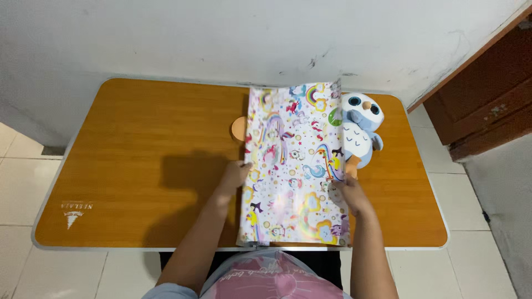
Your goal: The person unrolls a roll of unicorn-patterned wrapping paper on a wooden table, smooths it flat, and then uses scissors to cut a rectangular sheet. Stuffed toys and a candle are visible on the table but are not handled during the clip.
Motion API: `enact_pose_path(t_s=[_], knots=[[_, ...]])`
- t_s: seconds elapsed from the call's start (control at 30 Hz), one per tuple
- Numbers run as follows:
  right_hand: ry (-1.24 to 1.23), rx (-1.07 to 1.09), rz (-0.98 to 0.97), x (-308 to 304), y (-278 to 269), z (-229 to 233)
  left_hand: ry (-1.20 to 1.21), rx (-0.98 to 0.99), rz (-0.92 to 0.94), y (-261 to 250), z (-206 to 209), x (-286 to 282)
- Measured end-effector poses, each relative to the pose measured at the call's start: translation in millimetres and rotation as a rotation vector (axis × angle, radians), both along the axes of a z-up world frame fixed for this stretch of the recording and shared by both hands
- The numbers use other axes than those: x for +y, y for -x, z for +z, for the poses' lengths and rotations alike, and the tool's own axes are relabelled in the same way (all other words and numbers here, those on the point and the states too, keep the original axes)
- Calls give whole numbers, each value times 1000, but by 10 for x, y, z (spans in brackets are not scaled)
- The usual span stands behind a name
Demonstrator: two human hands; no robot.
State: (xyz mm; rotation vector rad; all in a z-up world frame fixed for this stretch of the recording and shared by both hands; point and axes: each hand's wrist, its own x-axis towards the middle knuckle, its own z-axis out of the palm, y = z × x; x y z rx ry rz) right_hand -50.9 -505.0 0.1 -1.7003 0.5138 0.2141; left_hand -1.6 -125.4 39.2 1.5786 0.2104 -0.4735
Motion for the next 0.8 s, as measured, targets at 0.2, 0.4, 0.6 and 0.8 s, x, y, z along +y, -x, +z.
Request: enact_pose_path(t_s=[0.2,0.4,0.6,0.8], knots=[[-1,-132,56,313,12,106,-161,-684,116,-160,-747,-343],[-25,-180,37,484,42,85,-166,-295,-5,195,-427,-270],[-70,-170,-23,438,-13,-156,-212,-337,-12,273,-385,-360],[-242,-85,-153,499,61,-156,-53,-326,-103,233,-677,-519]])
